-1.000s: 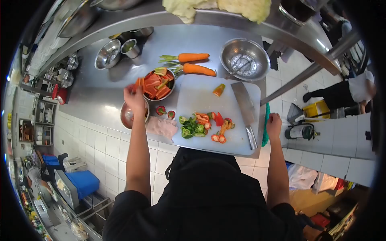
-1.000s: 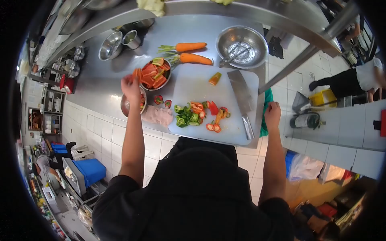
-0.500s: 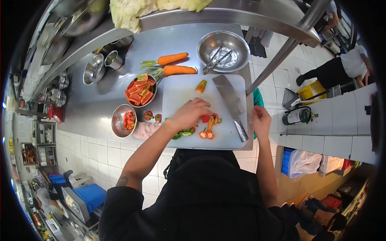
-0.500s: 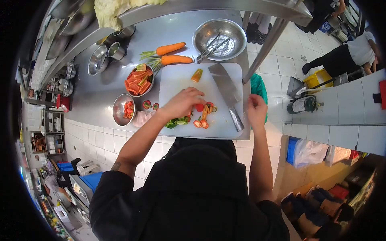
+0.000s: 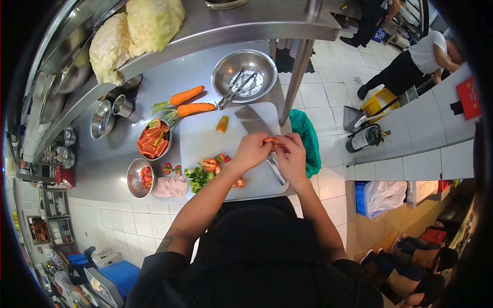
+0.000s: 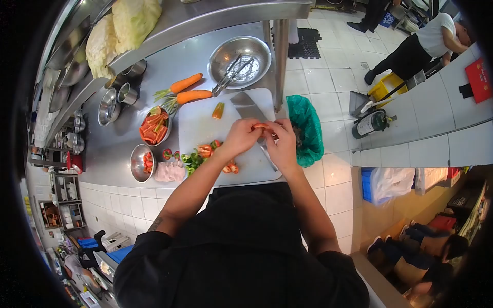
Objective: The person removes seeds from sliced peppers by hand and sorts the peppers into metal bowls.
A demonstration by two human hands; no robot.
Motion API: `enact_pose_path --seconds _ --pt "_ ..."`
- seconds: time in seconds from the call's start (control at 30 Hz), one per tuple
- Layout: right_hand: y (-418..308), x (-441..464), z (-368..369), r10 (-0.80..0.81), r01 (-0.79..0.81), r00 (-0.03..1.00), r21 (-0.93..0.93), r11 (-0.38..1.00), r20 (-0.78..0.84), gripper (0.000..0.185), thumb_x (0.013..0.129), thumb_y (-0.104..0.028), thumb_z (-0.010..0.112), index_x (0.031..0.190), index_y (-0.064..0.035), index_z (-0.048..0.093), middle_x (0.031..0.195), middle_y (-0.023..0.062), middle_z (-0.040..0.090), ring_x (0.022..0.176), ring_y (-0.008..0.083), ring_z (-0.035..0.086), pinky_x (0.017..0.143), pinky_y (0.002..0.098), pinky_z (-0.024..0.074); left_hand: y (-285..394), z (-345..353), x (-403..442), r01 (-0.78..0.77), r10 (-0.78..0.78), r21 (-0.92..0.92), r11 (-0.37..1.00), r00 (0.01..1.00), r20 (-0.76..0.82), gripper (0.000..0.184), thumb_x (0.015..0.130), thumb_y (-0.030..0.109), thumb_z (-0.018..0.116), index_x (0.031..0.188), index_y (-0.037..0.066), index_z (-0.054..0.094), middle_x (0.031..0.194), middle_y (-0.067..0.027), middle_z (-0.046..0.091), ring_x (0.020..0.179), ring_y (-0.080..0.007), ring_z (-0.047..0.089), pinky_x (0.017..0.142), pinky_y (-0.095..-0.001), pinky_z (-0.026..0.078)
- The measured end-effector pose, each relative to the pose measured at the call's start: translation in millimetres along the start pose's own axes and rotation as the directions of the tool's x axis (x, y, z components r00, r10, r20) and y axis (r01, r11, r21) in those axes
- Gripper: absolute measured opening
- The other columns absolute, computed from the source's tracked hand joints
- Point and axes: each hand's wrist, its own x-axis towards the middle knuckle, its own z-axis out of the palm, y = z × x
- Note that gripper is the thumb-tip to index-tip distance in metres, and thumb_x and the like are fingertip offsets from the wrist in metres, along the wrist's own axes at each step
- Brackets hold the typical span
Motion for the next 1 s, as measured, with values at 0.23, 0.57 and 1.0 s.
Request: enact_pose_path --seconds 0.23,0.57,1.0 --pt "42 -1 -39 0.056 -0.058 0.994 -0.014 0.998 -0.098 0.036 0.087 0.011 0.064 0.120 -0.0023 0.067 0.117 0.0125 0.055 0.092 0.0204 0.066 0.073 0.0282 0.0583 26 72 42 0.431 -0.435 -0.685 0.587 0.882 0.181 0.026 0.092 0.012 0.057 0.097 -0.006 0.074 0.085 -0.0101 0.073 0.071 -0.0153 0.067 0.065 -0.0295 0.053" --pt "94 24 -89 -0.108 0.103 0.994 -0.163 0.981 -0.019 0.026 0.084 0.009 0.066 0.107 -0.0013 0.069 0.110 0.0164 0.061 0.090 0.0292 0.065 0.070 0.0336 0.0562 42 108 85 0.470 -0.403 -0.546 0.694 0.881 0.247 0.033 0.095 0.016 0.050 0.101 -0.008 0.072 0.084 -0.0125 0.072 0.072 -0.0172 0.068 0.066 -0.0312 0.052" --pt "150 40 -99 0.287 -0.289 0.957 -0.147 0.946 -0.033 0.032 0.080 0.011 0.063 0.109 -0.0008 0.069 0.108 0.0151 0.066 0.095 0.0284 0.067 0.074 0.0334 0.0567 31 99 105 0.404 -0.411 0.072 0.912 0.899 0.150 0.030 0.093 0.024 0.054 0.094 -0.001 0.071 0.094 -0.0246 0.070 0.093 -0.0434 0.067 0.081 -0.0509 0.052"
